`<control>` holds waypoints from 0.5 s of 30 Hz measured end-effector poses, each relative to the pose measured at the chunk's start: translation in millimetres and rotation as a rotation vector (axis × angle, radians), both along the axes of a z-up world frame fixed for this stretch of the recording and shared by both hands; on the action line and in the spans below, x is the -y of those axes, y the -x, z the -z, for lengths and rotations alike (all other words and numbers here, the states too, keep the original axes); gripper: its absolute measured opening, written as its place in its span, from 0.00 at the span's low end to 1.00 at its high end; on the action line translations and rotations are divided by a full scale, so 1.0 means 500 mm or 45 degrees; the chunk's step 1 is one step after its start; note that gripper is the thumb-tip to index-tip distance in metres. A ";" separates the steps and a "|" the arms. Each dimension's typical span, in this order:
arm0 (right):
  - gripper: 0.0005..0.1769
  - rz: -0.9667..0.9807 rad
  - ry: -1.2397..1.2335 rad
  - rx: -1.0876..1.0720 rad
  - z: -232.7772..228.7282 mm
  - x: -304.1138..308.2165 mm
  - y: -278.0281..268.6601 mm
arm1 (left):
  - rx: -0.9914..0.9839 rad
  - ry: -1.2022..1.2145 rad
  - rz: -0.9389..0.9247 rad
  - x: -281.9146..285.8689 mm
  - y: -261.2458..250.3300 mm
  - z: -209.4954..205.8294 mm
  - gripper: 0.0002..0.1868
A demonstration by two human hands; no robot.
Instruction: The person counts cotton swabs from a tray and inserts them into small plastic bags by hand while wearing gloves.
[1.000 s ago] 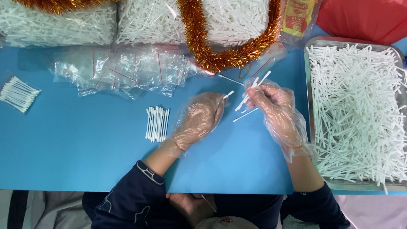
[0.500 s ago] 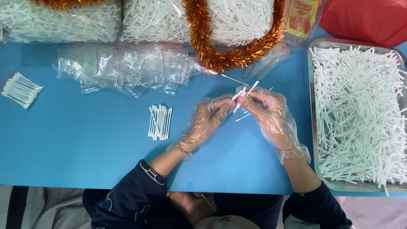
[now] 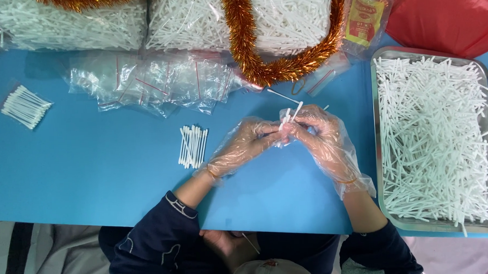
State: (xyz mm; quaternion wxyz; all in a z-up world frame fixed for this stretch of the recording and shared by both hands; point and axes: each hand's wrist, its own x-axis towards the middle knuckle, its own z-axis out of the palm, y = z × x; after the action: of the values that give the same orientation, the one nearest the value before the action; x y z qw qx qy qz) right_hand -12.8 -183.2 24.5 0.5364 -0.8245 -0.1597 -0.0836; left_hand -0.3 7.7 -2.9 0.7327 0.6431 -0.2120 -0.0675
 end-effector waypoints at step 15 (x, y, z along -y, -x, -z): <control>0.03 -0.085 -0.016 0.331 0.001 0.027 -0.015 | -0.211 -0.079 0.191 -0.011 0.002 -0.044 0.08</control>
State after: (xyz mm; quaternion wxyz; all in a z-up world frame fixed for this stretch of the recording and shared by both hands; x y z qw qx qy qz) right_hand -5.4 -196.5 24.1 0.5189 -0.7976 -0.2544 -0.1728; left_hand -1.1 13.3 18.8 0.7204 0.6400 -0.1959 -0.1815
